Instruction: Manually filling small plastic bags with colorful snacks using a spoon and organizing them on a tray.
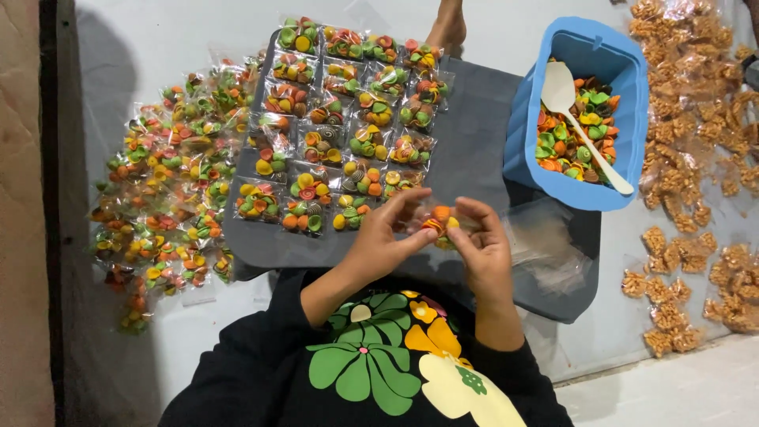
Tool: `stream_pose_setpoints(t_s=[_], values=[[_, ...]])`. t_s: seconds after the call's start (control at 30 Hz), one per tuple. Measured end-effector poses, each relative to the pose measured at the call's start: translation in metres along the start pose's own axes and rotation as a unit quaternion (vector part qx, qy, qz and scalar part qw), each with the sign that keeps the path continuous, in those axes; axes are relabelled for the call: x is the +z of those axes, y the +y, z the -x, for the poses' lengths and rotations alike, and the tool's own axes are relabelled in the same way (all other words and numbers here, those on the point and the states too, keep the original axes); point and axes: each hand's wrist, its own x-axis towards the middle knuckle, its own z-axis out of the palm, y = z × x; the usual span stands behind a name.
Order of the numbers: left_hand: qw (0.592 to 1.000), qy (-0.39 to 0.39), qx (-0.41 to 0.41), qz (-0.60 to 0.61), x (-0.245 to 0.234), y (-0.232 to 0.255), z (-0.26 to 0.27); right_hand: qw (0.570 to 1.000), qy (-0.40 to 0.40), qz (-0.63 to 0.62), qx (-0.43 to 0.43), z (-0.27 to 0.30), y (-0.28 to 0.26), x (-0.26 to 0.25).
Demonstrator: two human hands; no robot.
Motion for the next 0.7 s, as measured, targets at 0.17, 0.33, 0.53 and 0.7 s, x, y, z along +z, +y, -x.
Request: stream_pose_setpoints(t_s=[0.17, 0.33, 0.53, 0.7], values=[[0.998, 0.052, -0.015, 0.039, -0.005, -0.002, 0.010, 0.998, -0.054, 0.025, -0.035, 0.014, -0.015, 0.010], [0.997, 0.052, -0.021, 0.061, -0.015, 0.003, 0.020, 0.989, -0.064, 0.120, -0.065, 0.020, -0.020, 0.021], [0.985, 0.049, 0.133, -0.096, -0.032, 0.004, 0.033, 0.975, -0.042, 0.193, -0.103, -0.046, -0.037, 0.020], [0.895, 0.087, 0.301, -0.318, -0.056, -0.006, 0.033, 0.986, 0.095, 0.089, -0.106, -0.172, -0.011, 0.031]])
